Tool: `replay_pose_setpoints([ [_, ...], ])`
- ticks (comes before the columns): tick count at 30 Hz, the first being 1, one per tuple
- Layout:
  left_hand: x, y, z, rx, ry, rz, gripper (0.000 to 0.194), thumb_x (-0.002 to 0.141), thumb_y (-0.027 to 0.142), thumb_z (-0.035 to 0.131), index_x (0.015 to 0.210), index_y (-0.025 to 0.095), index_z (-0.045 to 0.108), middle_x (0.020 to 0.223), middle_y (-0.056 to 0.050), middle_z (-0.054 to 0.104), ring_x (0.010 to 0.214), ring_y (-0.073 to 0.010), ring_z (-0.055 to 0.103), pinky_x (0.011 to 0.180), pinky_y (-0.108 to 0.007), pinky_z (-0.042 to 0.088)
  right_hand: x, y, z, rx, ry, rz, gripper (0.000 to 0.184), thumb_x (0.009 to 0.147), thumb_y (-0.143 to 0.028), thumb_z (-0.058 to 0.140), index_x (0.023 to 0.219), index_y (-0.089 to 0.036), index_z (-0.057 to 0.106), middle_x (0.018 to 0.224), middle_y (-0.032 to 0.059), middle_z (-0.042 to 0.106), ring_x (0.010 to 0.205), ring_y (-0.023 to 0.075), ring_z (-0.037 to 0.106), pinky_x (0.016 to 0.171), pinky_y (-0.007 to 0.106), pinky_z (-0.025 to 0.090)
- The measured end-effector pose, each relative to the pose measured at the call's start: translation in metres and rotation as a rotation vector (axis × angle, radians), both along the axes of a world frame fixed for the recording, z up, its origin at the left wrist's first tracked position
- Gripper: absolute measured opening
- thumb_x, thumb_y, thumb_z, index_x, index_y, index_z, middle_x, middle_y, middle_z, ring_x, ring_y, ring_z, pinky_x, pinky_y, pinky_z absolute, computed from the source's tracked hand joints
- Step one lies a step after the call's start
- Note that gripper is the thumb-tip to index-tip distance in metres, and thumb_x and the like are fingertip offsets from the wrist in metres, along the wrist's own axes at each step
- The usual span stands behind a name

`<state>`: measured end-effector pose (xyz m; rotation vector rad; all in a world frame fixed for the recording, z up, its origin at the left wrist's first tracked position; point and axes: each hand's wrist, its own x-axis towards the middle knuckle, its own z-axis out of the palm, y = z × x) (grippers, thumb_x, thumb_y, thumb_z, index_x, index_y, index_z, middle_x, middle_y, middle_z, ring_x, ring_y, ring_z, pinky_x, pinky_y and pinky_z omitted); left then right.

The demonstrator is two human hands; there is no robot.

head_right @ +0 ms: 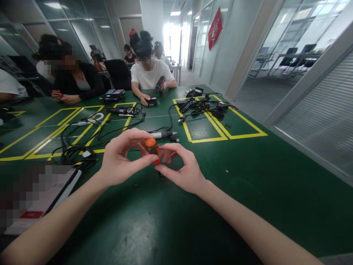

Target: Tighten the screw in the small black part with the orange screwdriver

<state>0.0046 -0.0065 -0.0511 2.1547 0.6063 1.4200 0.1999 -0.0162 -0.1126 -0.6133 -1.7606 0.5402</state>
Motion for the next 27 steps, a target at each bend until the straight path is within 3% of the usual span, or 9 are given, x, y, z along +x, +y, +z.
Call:
replay_pose_setpoints([
  [7,-0.001,0.000,0.003,-0.002,-0.007,-0.019,0.032,0.081,0.027,0.089,0.106,0.021,0.071,0.099,-0.002,0.074,0.080,-0.0124,0.065,0.069,-0.022,0.054,-0.006,-0.005,0.023,0.026,-0.078,-0.037,0.012,0.089,-0.020,0.079,0.087,-0.020,0.067,0.071,-0.0040,0.068,0.062,0.0105,0.064,0.061,0.021,0.054],
  [10,-0.009,0.011,-0.005,-0.056,0.042,-0.129,0.047,0.078,0.045,0.089,0.113,0.020,0.070,0.108,-0.006,0.073,0.090,-0.0176,0.066,0.080,-0.028,0.055,-0.003,-0.003,0.028,-0.026,-0.094,0.047,0.012,0.090,-0.022,0.076,0.082,-0.018,0.067,0.083,0.0005,0.070,0.067,0.0114,0.065,0.062,0.022,0.055],
  [13,-0.017,0.026,-0.025,-0.200,-0.034,-0.222,0.054,0.091,0.067,0.061,0.118,0.020,0.069,0.109,-0.009,0.072,0.096,-0.0234,0.068,0.084,-0.035,0.056,-0.002,-0.001,0.033,-0.188,-0.085,0.138,0.004,0.091,-0.021,0.070,0.089,-0.018,0.068,0.098,0.0045,0.070,0.070,0.0111,0.064,0.061,0.024,0.055],
  [16,-0.023,0.028,-0.051,-0.225,-0.015,-0.121,0.047,0.094,0.060,0.054,0.111,0.019,0.069,0.104,-0.008,0.073,0.095,-0.0250,0.068,0.087,-0.038,0.056,-0.001,0.001,0.035,-0.364,-0.072,0.207,0.021,0.089,-0.019,0.066,0.110,-0.019,0.063,0.094,0.0016,0.069,0.056,0.0068,0.054,0.050,0.021,0.046],
  [18,-0.025,0.019,-0.066,-0.269,0.218,-0.079,0.039,0.091,0.046,0.061,0.117,0.018,0.068,0.113,-0.010,0.075,0.105,-0.0274,0.070,0.097,-0.043,0.056,-0.002,0.001,0.036,-0.403,-0.065,0.219,0.041,0.085,-0.015,0.066,0.124,-0.021,0.054,0.096,0.0009,0.070,0.056,0.0069,0.053,0.050,0.020,0.044],
  [20,-0.025,0.006,-0.078,-0.346,0.410,-0.054,0.047,0.086,0.036,0.069,0.129,0.018,0.065,0.127,-0.012,0.074,0.118,-0.0296,0.069,0.107,-0.046,0.053,-0.004,0.002,0.035,-0.401,-0.068,0.214,0.049,0.083,-0.012,0.063,0.129,-0.022,0.049,0.094,0.0004,0.071,0.063,0.0092,0.057,0.056,0.022,0.046],
  [23,-0.024,-0.010,-0.089,-0.399,0.490,0.025,0.039,0.090,0.029,0.067,0.127,0.019,0.068,0.122,-0.011,0.077,0.112,-0.0269,0.072,0.105,-0.045,0.055,-0.007,0.002,0.034,-0.396,-0.048,0.208,0.037,0.087,-0.015,0.059,0.122,-0.022,0.049,0.083,-0.0016,0.068,0.066,0.0119,0.059,0.062,0.025,0.048],
  [26,-0.023,-0.018,-0.091,-0.419,0.483,0.101,0.029,0.089,0.026,0.071,0.117,0.020,0.071,0.112,-0.008,0.078,0.103,-0.0240,0.072,0.097,-0.041,0.057,-0.011,0.003,0.036,-0.424,-0.031,0.207,0.013,0.099,-0.033,0.054,0.104,-0.021,0.051,0.073,-0.0030,0.061,0.064,0.0126,0.056,0.062,0.027,0.046],
  [27,-0.023,-0.020,-0.091,-0.424,0.473,0.120,0.028,0.088,0.026,0.074,0.115,0.020,0.072,0.110,-0.007,0.077,0.101,-0.0234,0.072,0.095,-0.040,0.057,-0.011,0.003,0.037,-0.438,-0.036,0.219,0.021,0.103,-0.042,0.049,0.098,-0.021,0.051,0.071,-0.0026,0.060,0.063,0.0129,0.055,0.062,0.027,0.046],
])
